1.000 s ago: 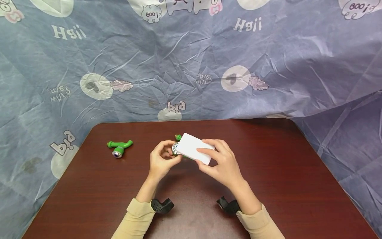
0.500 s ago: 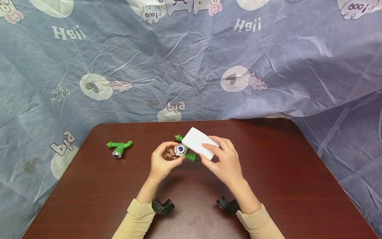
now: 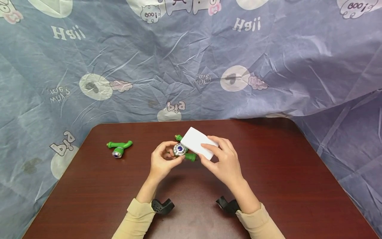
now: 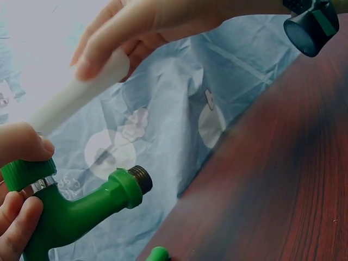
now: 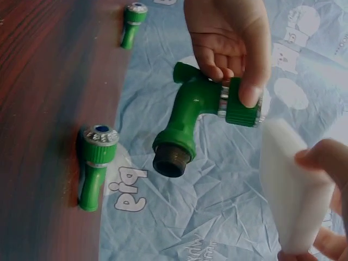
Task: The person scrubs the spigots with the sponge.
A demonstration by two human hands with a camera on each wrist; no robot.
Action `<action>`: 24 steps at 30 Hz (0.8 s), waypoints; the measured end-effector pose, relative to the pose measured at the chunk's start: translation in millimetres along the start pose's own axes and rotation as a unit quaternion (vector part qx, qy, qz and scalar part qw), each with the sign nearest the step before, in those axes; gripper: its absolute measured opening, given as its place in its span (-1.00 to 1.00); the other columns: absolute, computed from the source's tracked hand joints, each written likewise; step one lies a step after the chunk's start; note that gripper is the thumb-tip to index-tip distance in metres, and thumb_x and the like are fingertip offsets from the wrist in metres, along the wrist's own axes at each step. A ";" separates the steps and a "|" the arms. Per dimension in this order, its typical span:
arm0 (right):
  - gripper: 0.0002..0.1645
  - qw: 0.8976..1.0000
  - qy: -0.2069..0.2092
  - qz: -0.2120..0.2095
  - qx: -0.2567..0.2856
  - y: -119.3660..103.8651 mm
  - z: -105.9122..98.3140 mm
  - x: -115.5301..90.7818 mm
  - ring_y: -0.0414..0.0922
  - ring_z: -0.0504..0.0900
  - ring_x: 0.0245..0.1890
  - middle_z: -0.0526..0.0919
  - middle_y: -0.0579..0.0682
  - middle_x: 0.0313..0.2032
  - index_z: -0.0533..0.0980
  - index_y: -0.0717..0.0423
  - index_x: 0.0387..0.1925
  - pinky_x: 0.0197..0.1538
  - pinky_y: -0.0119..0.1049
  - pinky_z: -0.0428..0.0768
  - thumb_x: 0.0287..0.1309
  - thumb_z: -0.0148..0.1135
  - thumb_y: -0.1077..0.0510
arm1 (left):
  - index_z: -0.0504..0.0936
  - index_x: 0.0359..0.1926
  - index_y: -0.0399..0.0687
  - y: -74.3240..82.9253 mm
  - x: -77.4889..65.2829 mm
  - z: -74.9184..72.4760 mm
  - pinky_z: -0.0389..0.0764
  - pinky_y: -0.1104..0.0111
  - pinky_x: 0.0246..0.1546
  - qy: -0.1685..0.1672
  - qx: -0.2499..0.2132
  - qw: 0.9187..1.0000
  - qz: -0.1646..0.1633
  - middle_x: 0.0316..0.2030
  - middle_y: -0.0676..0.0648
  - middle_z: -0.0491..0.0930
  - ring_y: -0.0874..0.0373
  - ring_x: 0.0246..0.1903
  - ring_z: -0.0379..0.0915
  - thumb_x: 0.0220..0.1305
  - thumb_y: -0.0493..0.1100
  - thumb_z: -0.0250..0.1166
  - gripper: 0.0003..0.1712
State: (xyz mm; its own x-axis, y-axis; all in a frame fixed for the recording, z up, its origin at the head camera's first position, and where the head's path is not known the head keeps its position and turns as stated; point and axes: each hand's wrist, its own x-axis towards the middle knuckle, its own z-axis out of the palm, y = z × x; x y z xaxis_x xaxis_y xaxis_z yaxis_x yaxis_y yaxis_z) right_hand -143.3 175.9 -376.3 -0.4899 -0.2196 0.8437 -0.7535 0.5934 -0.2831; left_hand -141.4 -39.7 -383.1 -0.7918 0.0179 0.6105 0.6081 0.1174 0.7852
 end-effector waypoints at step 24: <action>-0.72 0.999 -0.034 -0.023 0.003 2.9 -4.6 0.9 0.03 0.51 -0.10 0.60 0.08 -0.07 0.68 0.03 -0.26 -0.18 -0.17 0.46 -0.06 0.29 0.04 | 0.54 -0.11 -0.40 -12.7 -0.6 -3.9 0.34 0.50 -0.73 -0.025 -0.050 0.997 -0.046 -0.34 -0.26 0.61 0.20 -0.70 0.31 -0.17 -0.45 0.50 -0.49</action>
State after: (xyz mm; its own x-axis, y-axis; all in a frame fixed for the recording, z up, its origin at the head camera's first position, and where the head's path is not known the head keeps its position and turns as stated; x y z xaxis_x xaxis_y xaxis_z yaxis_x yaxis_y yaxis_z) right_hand -143.9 181.0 -374.2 -0.4834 -0.2982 0.8230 -0.7783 0.5768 -0.2481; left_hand -148.5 -45.1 -393.0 -0.8449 0.0620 0.5314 0.5334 0.0208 0.8456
